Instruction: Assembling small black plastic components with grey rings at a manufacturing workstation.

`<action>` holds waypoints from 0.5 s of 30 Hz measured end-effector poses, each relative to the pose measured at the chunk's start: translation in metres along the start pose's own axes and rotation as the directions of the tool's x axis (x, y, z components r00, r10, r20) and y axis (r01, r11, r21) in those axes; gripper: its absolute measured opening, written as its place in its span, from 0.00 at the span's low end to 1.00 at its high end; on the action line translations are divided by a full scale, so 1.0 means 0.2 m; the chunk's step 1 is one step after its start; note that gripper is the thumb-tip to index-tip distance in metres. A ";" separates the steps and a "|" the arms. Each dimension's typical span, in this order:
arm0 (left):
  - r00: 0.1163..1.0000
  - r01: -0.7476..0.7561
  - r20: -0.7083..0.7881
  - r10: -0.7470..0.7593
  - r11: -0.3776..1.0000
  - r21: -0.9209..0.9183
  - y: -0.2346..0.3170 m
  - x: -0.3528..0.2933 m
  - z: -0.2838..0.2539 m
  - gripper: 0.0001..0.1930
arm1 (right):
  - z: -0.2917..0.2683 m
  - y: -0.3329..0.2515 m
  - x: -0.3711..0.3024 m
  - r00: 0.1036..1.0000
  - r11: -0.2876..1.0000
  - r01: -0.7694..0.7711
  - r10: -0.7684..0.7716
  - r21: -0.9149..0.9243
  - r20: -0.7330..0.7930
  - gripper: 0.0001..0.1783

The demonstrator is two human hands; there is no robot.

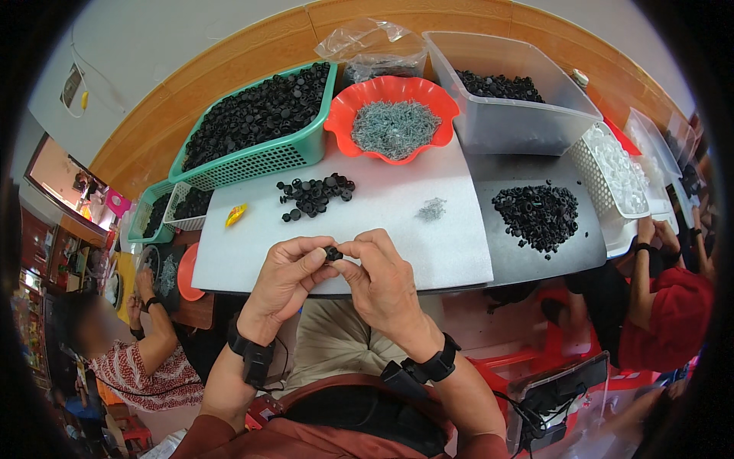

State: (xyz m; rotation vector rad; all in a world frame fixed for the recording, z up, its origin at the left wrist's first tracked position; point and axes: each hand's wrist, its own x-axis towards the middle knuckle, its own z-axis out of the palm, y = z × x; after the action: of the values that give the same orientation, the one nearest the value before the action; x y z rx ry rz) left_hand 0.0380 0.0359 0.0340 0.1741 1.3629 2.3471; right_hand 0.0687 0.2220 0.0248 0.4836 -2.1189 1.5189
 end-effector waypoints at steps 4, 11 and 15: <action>1.000 -0.001 0.000 0.001 1.000 0.011 0.00 0.00 0.00 0.11 | 0.00 -0.01 -0.01 0.999 0.998 -0.033 0.034 0.047 -0.028 0.13; 1.000 -0.016 -0.002 0.016 1.000 0.008 -0.01 0.00 0.01 0.10 | 0.01 0.03 -0.02 0.995 0.997 0.049 -0.043 0.059 -0.088 0.13; 1.000 -0.014 -0.021 0.015 1.000 0.012 -0.01 0.00 0.02 0.09 | 0.02 0.04 -0.02 0.991 0.996 0.080 -0.075 0.041 -0.108 0.13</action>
State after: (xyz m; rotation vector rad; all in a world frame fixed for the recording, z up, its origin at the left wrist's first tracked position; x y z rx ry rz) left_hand 0.0400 0.0396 0.0333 0.1632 1.3904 2.3599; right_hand 0.0675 0.2199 0.0156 0.4844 -1.9654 1.5176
